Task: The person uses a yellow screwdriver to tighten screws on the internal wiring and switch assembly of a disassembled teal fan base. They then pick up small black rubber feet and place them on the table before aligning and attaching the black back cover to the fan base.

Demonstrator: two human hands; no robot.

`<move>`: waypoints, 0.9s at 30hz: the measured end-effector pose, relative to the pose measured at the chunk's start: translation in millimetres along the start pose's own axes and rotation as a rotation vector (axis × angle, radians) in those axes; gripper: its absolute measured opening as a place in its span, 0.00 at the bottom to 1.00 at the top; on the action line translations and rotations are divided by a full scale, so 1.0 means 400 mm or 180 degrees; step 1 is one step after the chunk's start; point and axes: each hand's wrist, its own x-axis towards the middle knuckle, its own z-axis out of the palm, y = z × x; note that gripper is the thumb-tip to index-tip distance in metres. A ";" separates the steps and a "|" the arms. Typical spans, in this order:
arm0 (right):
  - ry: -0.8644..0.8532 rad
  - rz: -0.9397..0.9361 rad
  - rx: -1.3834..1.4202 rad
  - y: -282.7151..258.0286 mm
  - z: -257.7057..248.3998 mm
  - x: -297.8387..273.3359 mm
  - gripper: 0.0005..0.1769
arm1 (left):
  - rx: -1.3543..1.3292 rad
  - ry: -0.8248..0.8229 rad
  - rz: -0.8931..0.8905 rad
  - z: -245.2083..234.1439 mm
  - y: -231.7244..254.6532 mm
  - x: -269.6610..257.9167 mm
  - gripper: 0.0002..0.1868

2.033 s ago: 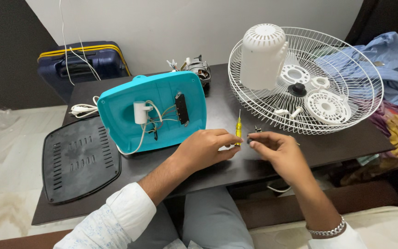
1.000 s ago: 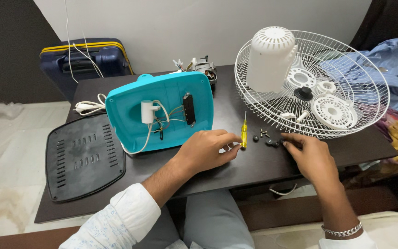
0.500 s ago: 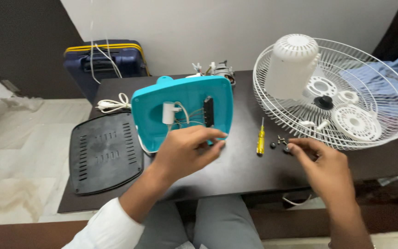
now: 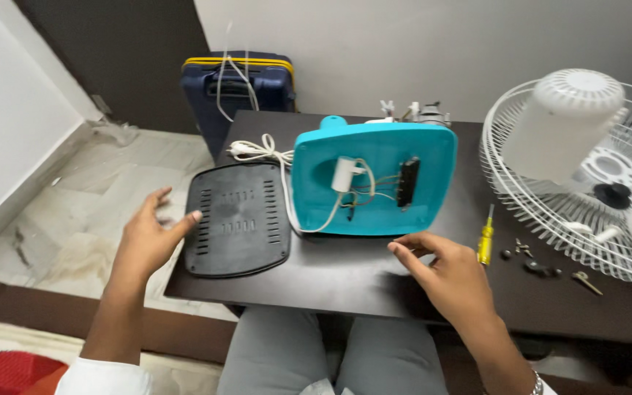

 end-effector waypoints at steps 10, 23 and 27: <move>-0.0562 -0.0516 0.0296 -0.097 0.132 0.019 0.16 | -0.2334 -0.0224 -0.1521 -0.077 -0.119 -0.066 0.28; -0.2478 -0.0835 0.4044 -0.003 0.124 0.045 0.67 | -0.0260 0.1291 0.3497 -0.154 0.173 -0.185 0.09; -0.2493 -0.0915 0.4841 0.018 0.069 0.018 0.54 | 0.0217 0.0820 0.3898 -0.122 0.295 -0.207 0.09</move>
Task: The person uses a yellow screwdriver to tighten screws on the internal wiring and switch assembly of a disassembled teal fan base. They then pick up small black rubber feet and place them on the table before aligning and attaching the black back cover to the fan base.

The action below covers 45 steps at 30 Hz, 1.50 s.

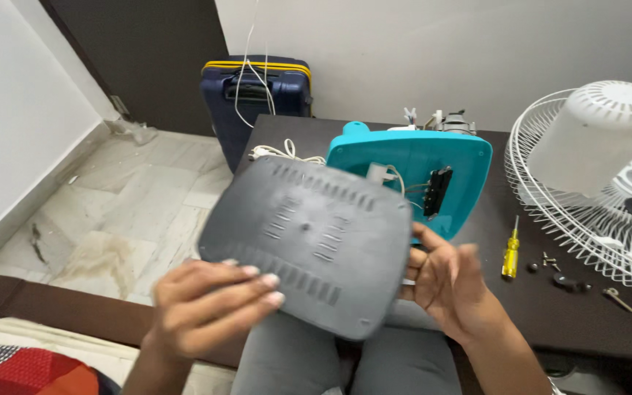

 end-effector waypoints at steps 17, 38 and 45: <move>0.2635 -0.1295 -0.2413 -0.146 -0.100 -0.137 0.19 | -0.1067 -0.2002 -0.2150 0.307 -0.121 -0.016 0.44; 0.2776 -0.1379 -0.2716 -0.165 -0.159 -0.123 0.18 | -0.1162 -0.1268 -0.2205 0.260 -0.277 0.028 0.13; 0.2375 -0.1414 -0.2573 -0.152 -0.165 -0.074 0.18 | -0.0908 -0.1164 -0.2358 0.298 -0.256 -0.005 0.15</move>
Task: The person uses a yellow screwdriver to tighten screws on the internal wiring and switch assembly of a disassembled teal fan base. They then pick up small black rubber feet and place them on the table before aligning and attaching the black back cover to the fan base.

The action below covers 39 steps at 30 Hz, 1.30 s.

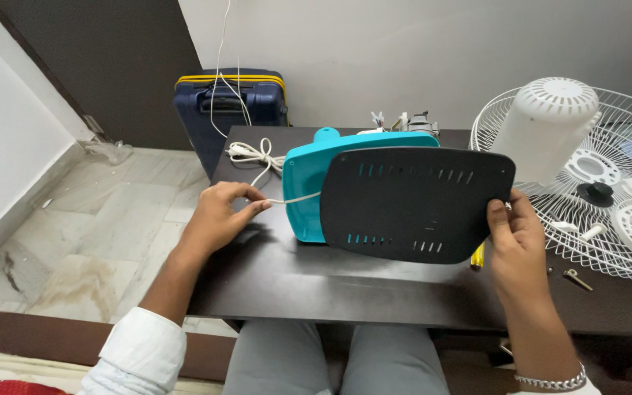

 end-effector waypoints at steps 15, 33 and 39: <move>-0.0307 0.0051 -0.0454 0.021 0.137 0.045 0.21 | -0.1876 0.0638 -0.0675 0.089 0.137 -0.061 0.21; 0.0605 -0.0294 -0.0798 0.079 0.142 0.070 0.19 | -0.1024 0.0959 -0.0068 0.106 0.183 -0.056 0.27; 0.0408 -0.0175 -0.0784 0.103 0.141 0.092 0.21 | -0.0447 0.1057 0.0157 0.105 0.172 -0.045 0.27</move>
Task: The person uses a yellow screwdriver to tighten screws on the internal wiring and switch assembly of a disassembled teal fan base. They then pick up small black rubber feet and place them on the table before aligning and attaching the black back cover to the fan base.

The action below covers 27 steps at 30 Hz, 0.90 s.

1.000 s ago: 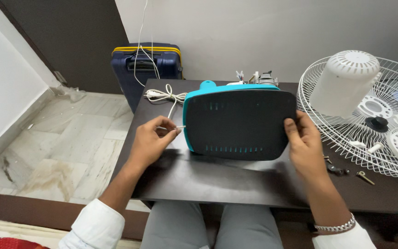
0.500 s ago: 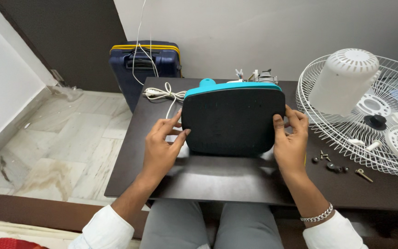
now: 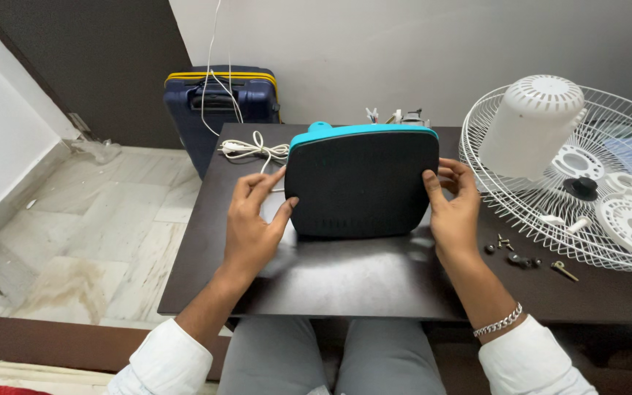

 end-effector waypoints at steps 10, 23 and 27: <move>-0.0363 0.0347 0.0059 -0.047 0.012 0.041 0.27 | -0.0715 -0.0866 0.0236 0.024 -0.098 0.071 0.38; 0.0053 -0.0583 0.0436 0.013 0.032 0.060 0.14 | -0.0810 -0.0991 0.0291 0.062 -0.134 0.066 0.32; -0.0034 -0.0764 0.0566 0.028 0.045 0.056 0.14 | -0.0799 -0.0983 0.0294 0.060 -0.136 0.059 0.31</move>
